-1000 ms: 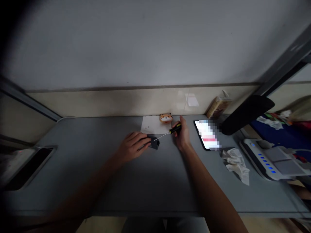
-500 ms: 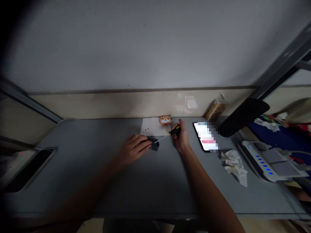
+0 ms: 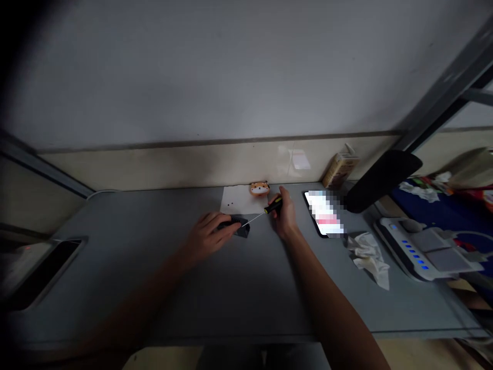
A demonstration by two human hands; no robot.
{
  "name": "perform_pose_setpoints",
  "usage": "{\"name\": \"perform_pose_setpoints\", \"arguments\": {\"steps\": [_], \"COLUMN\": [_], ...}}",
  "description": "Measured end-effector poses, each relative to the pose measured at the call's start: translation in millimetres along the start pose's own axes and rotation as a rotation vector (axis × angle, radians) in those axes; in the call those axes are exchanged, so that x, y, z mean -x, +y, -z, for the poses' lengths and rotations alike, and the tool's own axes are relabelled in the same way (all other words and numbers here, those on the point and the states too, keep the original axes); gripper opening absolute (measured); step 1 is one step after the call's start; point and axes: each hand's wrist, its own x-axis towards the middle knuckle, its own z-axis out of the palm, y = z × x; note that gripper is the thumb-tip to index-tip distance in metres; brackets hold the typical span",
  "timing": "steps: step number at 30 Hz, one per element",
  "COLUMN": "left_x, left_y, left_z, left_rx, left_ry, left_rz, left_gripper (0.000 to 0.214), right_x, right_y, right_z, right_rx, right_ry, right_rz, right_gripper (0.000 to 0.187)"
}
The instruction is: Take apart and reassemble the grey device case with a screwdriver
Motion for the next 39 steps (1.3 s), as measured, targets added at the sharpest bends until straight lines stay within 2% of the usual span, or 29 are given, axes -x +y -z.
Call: {"name": "perform_pose_setpoints", "arguments": {"steps": [9,11,18,24,27,30,35,39], "left_x": [-3.5,-3.2,-2.1,-1.6,-0.3,3.1,10.0,12.6], "left_y": [1.7,4.1,10.1,8.1,5.8,0.7,-14.1,-21.9], "left_z": [0.8,-0.9,-2.7,-2.5,-3.2,-1.6,5.1,3.2], "left_rx": [-0.034,-0.057,-0.102,-0.074,-0.054,0.016,0.235,0.557], "left_ry": [-0.015,-0.006,0.002,-0.003,-0.015,-0.025,-0.061,-0.114], "left_rz": [-0.036,-0.036,-0.004,0.003,-0.016,-0.022,0.154,0.44], "left_gripper": [0.02,0.022,0.021,0.02,0.021,0.025,0.032,0.019], "right_x": [-1.0,0.6,11.7,12.8,13.1,13.4,9.5,4.3], "right_y": [-1.8,-1.7,1.3,5.7,4.3,-0.4,-5.3,-4.9], "right_z": [0.8,-0.7,-11.2,-12.5,-11.5,-10.3,-7.6,-4.5], "right_rx": [-0.047,-0.001,0.262,0.351,0.339,0.273,0.079,-0.07], "right_ry": [0.066,0.071,-0.111,-0.176,-0.172,-0.116,-0.01,0.056], "right_rz": [0.02,0.025,0.116,0.175,0.163,0.097,0.002,-0.042], "right_gripper": [0.058,0.058,0.065,0.065,0.066,0.064,0.061,0.056]}}
